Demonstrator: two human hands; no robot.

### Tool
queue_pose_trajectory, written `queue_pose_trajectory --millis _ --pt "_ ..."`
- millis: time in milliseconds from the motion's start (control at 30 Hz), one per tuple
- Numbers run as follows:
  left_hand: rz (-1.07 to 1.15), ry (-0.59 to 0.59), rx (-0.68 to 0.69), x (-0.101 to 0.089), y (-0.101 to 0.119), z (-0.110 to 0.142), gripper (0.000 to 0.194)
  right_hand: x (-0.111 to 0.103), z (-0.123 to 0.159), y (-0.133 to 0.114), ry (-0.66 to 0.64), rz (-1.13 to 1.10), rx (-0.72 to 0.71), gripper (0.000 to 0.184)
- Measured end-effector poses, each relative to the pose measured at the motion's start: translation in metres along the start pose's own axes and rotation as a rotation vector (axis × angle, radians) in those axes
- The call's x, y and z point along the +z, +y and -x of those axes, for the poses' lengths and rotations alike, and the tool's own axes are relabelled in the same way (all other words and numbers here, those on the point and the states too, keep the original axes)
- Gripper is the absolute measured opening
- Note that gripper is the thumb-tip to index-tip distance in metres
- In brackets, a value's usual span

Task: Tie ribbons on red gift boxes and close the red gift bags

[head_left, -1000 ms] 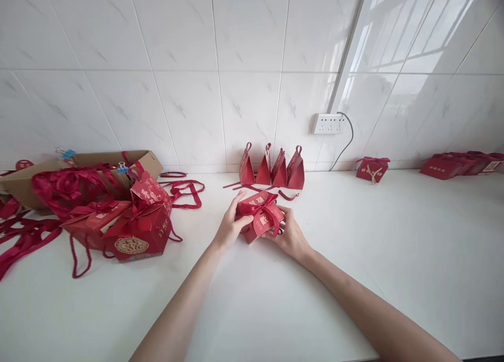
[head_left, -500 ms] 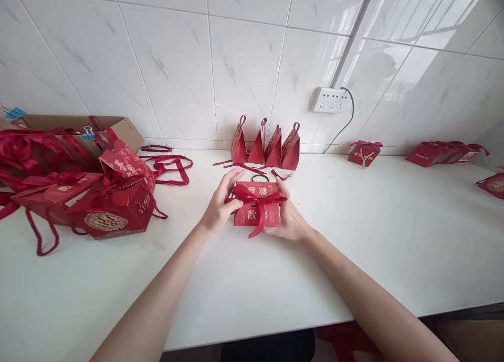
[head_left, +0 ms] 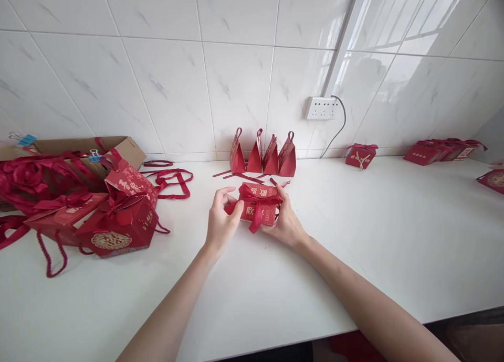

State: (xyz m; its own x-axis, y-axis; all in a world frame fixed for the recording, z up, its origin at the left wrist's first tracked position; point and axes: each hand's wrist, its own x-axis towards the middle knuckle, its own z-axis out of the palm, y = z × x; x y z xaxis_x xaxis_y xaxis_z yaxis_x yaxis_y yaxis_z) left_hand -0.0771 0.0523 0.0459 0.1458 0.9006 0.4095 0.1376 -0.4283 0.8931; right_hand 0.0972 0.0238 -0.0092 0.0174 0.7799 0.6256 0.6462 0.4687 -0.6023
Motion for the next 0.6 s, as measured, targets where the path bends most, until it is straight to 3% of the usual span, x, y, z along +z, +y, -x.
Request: queue_pose_trajectory --millis 133,233,400,500,600 --pt "0.028 -0.062 0.052 -0.002 0.007 0.006 0.019 -0.001 -0.001 0.002 0.033 0.023 -0.025 0.114" --pt "0.034 -0.139 0.011 -0.002 0.009 0.010 0.013 -0.004 -0.002 0.004 0.061 0.013 -0.015 0.113" --pt "-0.026 -0.319 -0.208 0.006 0.007 0.013 0.027 -0.011 -0.001 0.011 0.072 -0.011 0.092 0.115" --pt "-0.059 -0.388 -0.318 0.009 0.000 0.013 0.030 -0.015 -0.002 0.015 0.074 -0.013 0.049 0.113" --pt "-0.107 -0.506 -0.460 -0.001 -0.012 0.006 0.030 -0.020 -0.003 0.016 0.048 -0.016 -0.029 0.109"
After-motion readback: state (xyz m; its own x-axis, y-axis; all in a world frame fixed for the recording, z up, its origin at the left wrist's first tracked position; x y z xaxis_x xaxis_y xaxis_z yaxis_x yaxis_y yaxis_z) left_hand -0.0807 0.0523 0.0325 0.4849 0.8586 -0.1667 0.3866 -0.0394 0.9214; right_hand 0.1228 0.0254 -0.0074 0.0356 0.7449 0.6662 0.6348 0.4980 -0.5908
